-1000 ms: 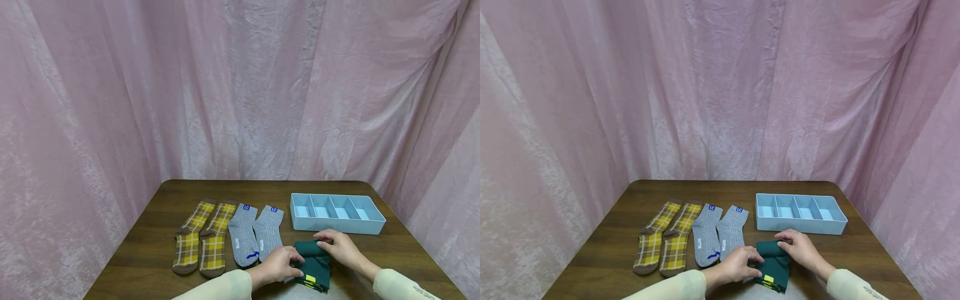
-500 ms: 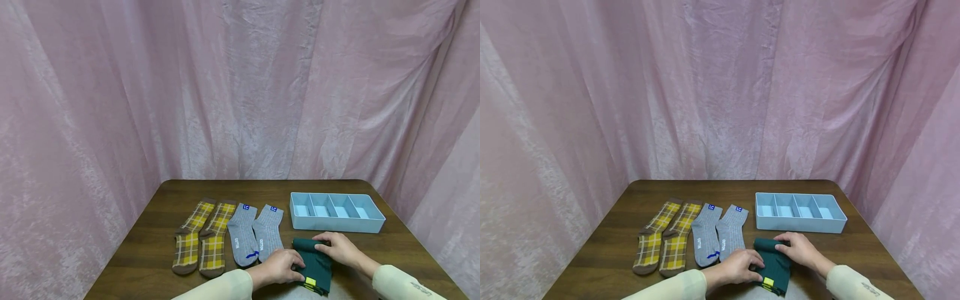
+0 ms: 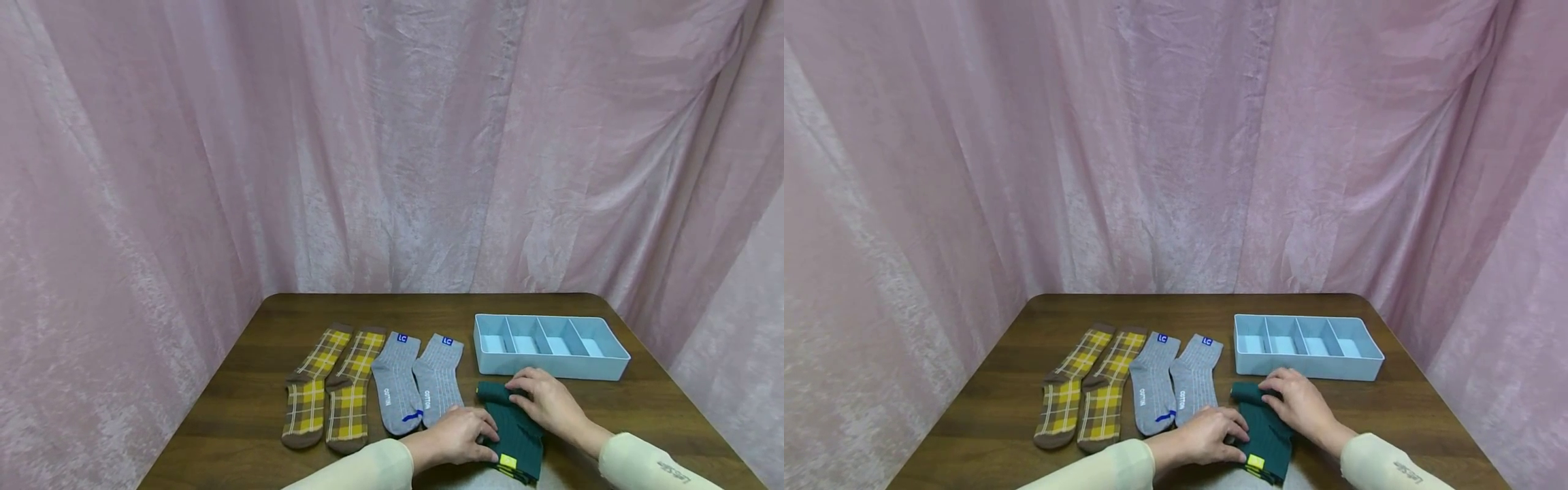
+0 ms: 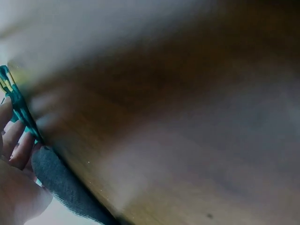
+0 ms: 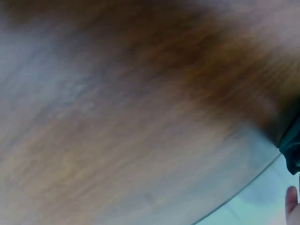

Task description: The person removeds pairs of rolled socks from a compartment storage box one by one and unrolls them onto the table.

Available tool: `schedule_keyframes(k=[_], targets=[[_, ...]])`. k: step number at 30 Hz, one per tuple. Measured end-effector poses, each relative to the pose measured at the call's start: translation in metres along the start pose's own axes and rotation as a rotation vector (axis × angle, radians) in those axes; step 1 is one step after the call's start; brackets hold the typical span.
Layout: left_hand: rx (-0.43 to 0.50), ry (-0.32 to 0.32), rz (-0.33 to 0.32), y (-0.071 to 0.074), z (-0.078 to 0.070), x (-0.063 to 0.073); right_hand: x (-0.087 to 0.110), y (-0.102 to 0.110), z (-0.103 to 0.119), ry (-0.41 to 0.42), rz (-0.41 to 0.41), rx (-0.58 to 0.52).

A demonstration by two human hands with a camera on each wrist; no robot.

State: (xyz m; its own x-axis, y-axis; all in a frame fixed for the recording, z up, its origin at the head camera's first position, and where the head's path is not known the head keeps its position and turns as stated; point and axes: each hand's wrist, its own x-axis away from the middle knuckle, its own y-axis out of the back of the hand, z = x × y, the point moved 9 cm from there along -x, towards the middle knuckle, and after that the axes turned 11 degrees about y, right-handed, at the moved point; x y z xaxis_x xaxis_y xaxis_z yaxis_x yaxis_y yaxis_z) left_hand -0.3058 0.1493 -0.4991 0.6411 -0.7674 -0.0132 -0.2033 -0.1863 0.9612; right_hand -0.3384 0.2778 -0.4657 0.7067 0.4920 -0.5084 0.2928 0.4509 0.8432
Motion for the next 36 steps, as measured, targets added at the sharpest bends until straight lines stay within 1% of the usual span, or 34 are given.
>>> schedule_keyframes(k=[1,2,6,10,13,15,17,19,21,23,25,27,31,33,35,36], targets=[[-0.005,0.000,-0.002,0.000,0.000,0.000,0.000,-0.001,0.002,0.021,0.011,0.008],[-0.009,-0.001,-0.002,0.000,0.000,0.000,0.001,-0.003,0.002,0.024,0.033,0.014],[-0.019,-0.029,0.011,-0.001,-0.002,0.002,0.004,-0.011,-0.006,-0.028,0.113,0.001],[-0.014,-0.070,0.033,-0.001,-0.007,0.005,0.005,-0.013,-0.011,-0.055,0.148,-0.027],[-0.015,-0.085,0.037,-0.001,-0.009,0.006,0.003,-0.013,-0.015,-0.087,0.161,-0.050],[-0.022,-0.090,0.034,0.000,-0.009,0.007,0.003,-0.013,-0.018,-0.124,0.161,-0.061],[-0.028,-0.092,0.038,0.000,-0.009,0.007,0.003,-0.013,-0.020,-0.133,0.144,-0.056],[-0.036,-0.095,0.041,-0.001,-0.010,0.007,0.004,-0.013,-0.019,-0.114,0.135,-0.048],[-0.041,-0.094,0.049,-0.001,-0.010,0.006,0.004,-0.014,-0.015,-0.070,0.132,-0.037],[-0.044,-0.095,0.055,-0.002,-0.010,0.006,0.003,-0.015,-0.013,-0.031,0.139,-0.035],[-0.046,-0.099,0.060,-0.002,-0.010,0.006,0.002,-0.016,-0.013,-0.023,0.159,-0.042],[-0.046,-0.107,0.064,-0.001,-0.011,0.006,0.001,-0.017,-0.016,-0.045,0.164,-0.051],[-0.044,-0.121,0.073,0.000,-0.013,0.006,-0.002,-0.019,-0.025,-0.119,0.192,-0.068],[-0.046,-0.126,0.082,0.000,-0.013,0.007,-0.002,-0.019,-0.028,-0.150,0.194,-0.058],[-0.048,-0.127,0.095,-0.001,-0.013,0.007,-0.003,-0.016,-0.028,-0.155,0.159,-0.027],[-0.048,-0.127,0.104,-0.002,-0.013,0.007,-0.003,-0.014,-0.027,-0.139,0.128,-0.006]])
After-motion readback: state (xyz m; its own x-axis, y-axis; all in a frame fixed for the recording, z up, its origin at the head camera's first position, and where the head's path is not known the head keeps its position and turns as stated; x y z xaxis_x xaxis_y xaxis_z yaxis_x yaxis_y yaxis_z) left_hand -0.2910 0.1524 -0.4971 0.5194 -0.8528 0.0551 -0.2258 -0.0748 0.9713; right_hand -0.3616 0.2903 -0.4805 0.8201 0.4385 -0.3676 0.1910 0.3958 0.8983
